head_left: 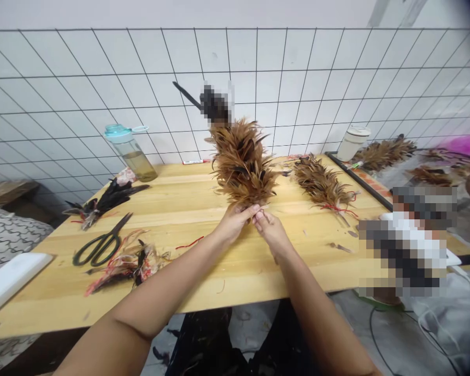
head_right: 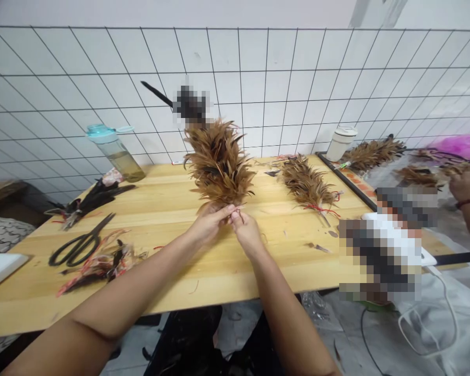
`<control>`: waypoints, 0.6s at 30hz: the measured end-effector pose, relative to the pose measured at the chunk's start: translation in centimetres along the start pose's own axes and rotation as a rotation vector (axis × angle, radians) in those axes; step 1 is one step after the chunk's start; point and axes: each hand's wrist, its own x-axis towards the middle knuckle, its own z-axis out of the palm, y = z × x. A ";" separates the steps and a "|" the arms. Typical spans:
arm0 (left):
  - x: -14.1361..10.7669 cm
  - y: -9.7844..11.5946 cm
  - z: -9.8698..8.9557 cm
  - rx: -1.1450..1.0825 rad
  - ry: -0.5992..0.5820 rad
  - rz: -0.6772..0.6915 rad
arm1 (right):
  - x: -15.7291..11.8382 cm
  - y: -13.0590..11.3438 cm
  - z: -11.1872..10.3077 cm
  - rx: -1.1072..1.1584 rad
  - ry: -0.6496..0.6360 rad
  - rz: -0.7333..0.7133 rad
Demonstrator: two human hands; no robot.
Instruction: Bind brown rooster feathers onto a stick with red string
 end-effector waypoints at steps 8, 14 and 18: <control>-0.5 0.1 -1.9 -0.114 -0.252 -0.088 | -0.8 -2.4 -1.9 0.423 -0.340 0.305; 0.0 -0.4 -1.7 0.099 -0.202 0.025 | -0.3 -1.9 -1.9 0.401 -0.330 0.298; 0.5 -0.8 -1.5 0.311 -0.089 0.090 | -0.4 -1.6 -1.0 0.349 -0.213 0.188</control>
